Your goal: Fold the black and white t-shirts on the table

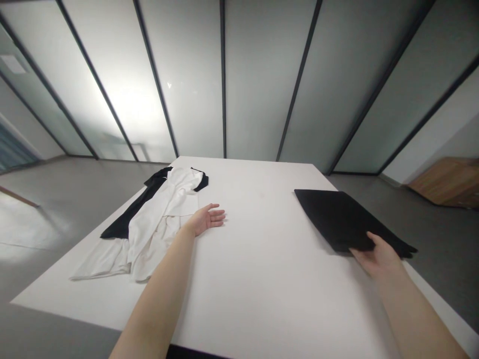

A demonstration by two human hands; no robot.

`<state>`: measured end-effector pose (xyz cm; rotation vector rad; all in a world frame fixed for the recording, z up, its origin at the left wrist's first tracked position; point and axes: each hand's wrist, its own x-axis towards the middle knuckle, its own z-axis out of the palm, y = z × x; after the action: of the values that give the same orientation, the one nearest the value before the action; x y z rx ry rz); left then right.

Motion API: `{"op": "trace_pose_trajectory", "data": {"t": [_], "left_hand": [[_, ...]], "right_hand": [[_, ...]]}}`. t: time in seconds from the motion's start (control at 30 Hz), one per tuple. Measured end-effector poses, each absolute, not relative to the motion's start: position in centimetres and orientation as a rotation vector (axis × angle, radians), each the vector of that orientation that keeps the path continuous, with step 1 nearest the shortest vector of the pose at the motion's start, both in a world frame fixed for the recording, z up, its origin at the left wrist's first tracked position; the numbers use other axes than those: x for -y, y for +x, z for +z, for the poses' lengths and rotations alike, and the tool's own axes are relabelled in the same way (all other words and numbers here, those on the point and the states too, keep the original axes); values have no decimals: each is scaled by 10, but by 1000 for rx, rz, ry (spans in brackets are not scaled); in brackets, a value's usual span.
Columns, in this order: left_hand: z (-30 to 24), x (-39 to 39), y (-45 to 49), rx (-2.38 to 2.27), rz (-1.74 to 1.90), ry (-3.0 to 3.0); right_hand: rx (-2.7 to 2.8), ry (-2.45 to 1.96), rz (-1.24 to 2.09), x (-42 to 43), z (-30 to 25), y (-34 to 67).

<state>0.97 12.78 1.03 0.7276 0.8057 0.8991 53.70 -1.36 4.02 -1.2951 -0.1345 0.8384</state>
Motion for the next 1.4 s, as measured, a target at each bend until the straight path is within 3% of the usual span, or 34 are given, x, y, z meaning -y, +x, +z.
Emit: {"op": "trace_pose_trajectory", "data": {"t": [0.23,0.3,0.4,0.5,0.6,0.7,0.8,1.03,1.17,1.3,1.4], "left_hand": [[16,-125,13,-856,911,744],[14,-124,15,-876,928,773],[10,-126,20,-961,1068,939],[8,-130,22,-1302,1271,1354],[8,-130,18,-1852,1228,1793],[7,-124,13,-2375,928,1928],[6,-120,7,-2593,605,1915],[14,-127,-16,-2518,572,1894],[20,-131,-11,-2280,937,1937],[27,-126,29,-1737,1433,2057],[26,-110,78,-1346,1542,2080]], "right_hand": [[294,-1381,454,25,60,488],[448,-1553,649,28,61,473],[762,-1791,1199,36,54,453],[1042,-1764,1516,43,42,436],[1130,-1669,1511,43,32,425],[1055,-1590,1416,37,26,423],[930,-1543,1374,33,22,425],[860,-1471,1369,32,21,424],[878,-1460,1373,34,24,422],[865,-1457,1378,34,24,421],[859,-1463,1384,34,24,421]]}}
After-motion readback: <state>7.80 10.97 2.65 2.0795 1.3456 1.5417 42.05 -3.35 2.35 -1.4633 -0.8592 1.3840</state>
